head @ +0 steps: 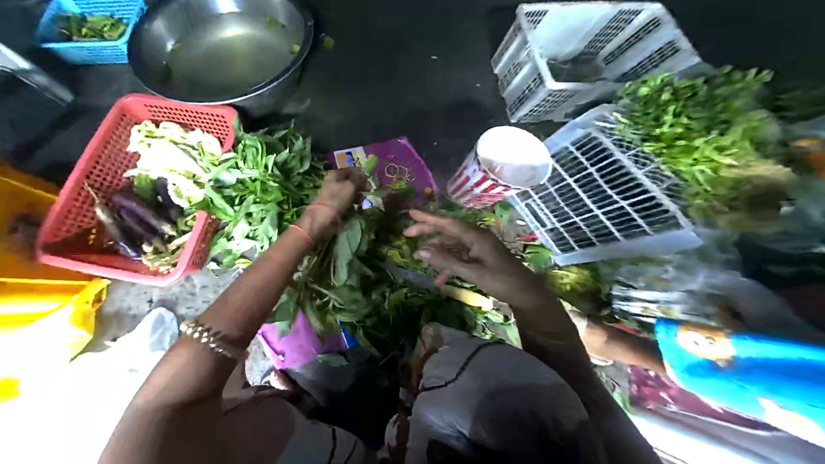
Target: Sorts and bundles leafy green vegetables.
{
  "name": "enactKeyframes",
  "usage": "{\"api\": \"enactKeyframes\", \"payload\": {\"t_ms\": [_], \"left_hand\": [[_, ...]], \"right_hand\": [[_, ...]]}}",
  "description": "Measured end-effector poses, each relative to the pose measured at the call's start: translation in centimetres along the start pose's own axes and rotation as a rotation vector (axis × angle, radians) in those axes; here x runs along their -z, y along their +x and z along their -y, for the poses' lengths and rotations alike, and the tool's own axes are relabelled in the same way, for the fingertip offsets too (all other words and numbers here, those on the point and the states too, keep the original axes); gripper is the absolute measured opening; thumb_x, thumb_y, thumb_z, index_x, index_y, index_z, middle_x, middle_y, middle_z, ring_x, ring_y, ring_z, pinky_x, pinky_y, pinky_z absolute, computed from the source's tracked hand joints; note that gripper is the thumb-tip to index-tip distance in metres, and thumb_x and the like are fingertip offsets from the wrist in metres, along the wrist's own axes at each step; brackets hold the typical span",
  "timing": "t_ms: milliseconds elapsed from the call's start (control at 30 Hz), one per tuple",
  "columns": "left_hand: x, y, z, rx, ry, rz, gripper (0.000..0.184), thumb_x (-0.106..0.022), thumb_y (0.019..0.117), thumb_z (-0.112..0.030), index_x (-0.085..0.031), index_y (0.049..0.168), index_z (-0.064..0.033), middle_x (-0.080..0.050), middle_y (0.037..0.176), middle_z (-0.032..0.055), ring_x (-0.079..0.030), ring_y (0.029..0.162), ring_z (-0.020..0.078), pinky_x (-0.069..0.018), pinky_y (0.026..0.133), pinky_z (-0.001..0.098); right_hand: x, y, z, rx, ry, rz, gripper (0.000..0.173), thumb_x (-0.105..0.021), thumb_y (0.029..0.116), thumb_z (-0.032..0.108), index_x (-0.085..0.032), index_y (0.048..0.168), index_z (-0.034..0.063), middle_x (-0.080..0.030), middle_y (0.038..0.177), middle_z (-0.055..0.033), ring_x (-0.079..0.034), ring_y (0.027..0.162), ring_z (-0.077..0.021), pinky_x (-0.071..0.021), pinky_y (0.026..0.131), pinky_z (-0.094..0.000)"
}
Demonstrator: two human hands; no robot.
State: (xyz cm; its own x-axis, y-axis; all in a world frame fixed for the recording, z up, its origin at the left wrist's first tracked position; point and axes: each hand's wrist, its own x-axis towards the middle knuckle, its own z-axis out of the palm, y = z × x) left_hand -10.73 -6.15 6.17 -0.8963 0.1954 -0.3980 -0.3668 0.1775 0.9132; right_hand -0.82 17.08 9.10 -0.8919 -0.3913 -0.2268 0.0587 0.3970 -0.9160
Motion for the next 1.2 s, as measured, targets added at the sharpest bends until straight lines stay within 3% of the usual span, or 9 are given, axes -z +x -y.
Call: {"api": "enactKeyframes", "payload": {"t_ms": [167, 367, 533, 700, 800, 900, 967, 1100, 1200], "left_hand": [[2.4, -0.1, -0.1, 0.026, -0.270, 0.230, 0.029, -0.036, 0.1113, -0.017, -0.061, 0.120, -0.0067, -0.062, 0.086, -0.0015, -0.057, 0.065, 0.0066, -0.0521, 0.061, 0.0226], [-1.1, -0.3, 0.3, 0.041, -0.309, 0.364, 0.036, -0.041, 0.1091, -0.013, -0.048, 0.144, -0.0108, -0.063, 0.090, 0.0039, -0.058, 0.066, 0.0103, -0.0522, 0.060, 0.0251], [-2.5, -1.0, 0.5, 0.039, -0.253, 0.404, 0.026, -0.040, 0.1092, -0.011, -0.049, 0.134, -0.0098, -0.063, 0.084, 0.0028, -0.058, 0.063, 0.0079, -0.0506, 0.057, 0.0211], [-1.0, -1.1, 0.8, 0.076, -0.224, 0.445, 0.017, -0.042, 0.1103, -0.021, -0.053, 0.120, -0.0117, -0.062, 0.081, -0.0005, -0.053, 0.056, 0.0044, -0.0466, 0.051, 0.0177], [-1.3, -1.7, 0.5, 0.014, -0.143, 0.424, 0.020, -0.045, 0.1086, -0.013, -0.056, 0.123, -0.0052, -0.064, 0.083, 0.0008, -0.054, 0.058, 0.0044, -0.0474, 0.053, 0.0184], [-2.9, -2.7, 0.3, -0.042, -0.065, 0.413, 0.026, -0.043, 0.1075, -0.009, -0.059, 0.126, 0.0015, -0.065, 0.085, 0.0026, -0.055, 0.060, 0.0051, -0.0486, 0.055, 0.0205], [-4.0, -3.0, 0.5, -0.093, -0.014, 0.429, 0.022, -0.045, 0.1074, -0.010, -0.060, 0.118, 0.0022, -0.064, 0.084, 0.0032, -0.055, 0.060, 0.0050, -0.0486, 0.056, 0.0210], [-4.0, -3.5, 0.7, -0.288, 0.308, 0.460, 0.029, -0.057, 0.1060, -0.024, -0.060, 0.120, 0.0017, -0.066, 0.087, 0.0089, -0.062, 0.070, 0.0136, -0.0540, 0.068, 0.0316], [-3.9, -3.7, 1.3, -0.432, 0.536, 0.430, 0.034, -0.056, 0.1066, -0.029, -0.061, 0.118, 0.0028, -0.068, 0.089, 0.0152, -0.067, 0.078, 0.0250, -0.0561, 0.077, 0.0436]], "right_hand": [[-0.5, 2.0, -0.8, -0.133, 0.093, -0.240, 0.034, -0.056, 0.1056, 0.017, -0.058, 0.138, 0.0083, -0.069, 0.124, -0.0083, -0.073, 0.093, -0.0216, -0.0643, 0.069, -0.0398], [-2.2, 3.5, -1.4, -0.050, 0.171, -0.317, 0.033, -0.055, 0.1069, 0.031, -0.062, 0.133, 0.0133, -0.072, 0.103, -0.0077, -0.068, 0.069, -0.0172, -0.0540, 0.048, -0.0299], [-2.0, 3.1, -2.8, 0.088, 0.090, -0.355, 0.021, -0.058, 0.1054, 0.025, -0.060, 0.098, 0.0054, -0.057, 0.066, -0.0064, -0.045, 0.044, -0.0106, -0.0365, 0.038, -0.0214], [0.1, 1.8, -3.7, -0.007, -0.334, -0.500, 0.021, -0.058, 0.1050, 0.022, -0.060, 0.112, 0.0033, -0.061, 0.089, -0.0150, -0.059, 0.067, -0.0248, -0.0519, 0.060, -0.0428], [0.8, 1.5, -3.6, -0.083, -0.330, -0.464, 0.051, -0.062, 0.1007, 0.014, -0.047, 0.149, 0.0088, -0.057, 0.138, -0.0195, -0.065, 0.106, -0.0348, -0.0544, 0.085, -0.0536], [-0.9, 2.0, -3.1, 0.010, -0.060, -0.378, 0.041, -0.049, 0.1078, 0.037, -0.053, 0.144, 0.0170, -0.068, 0.094, -0.0065, -0.061, 0.060, -0.0146, -0.0499, 0.047, -0.0277], [-2.4, 2.4, -2.7, 0.040, -0.047, -0.375, 0.033, -0.048, 0.1084, 0.038, -0.061, 0.125, 0.0128, -0.061, 0.071, -0.0035, -0.048, 0.045, -0.0089, -0.0398, 0.039, -0.0230], [-2.2, 2.6, -2.7, 0.052, -0.025, -0.376, 0.025, -0.054, 0.1066, 0.035, -0.065, 0.108, 0.0124, -0.058, 0.071, 0.0002, -0.042, 0.046, -0.0051, -0.0368, 0.041, -0.0208], [-2.4, 2.4, -2.8, 0.001, 0.238, -0.290, 0.021, -0.054, 0.1065, 0.029, -0.065, 0.119, 0.0167, -0.057, 0.073, 0.0045, -0.034, 0.043, -0.0006, -0.0300, 0.037, -0.0152]]}}
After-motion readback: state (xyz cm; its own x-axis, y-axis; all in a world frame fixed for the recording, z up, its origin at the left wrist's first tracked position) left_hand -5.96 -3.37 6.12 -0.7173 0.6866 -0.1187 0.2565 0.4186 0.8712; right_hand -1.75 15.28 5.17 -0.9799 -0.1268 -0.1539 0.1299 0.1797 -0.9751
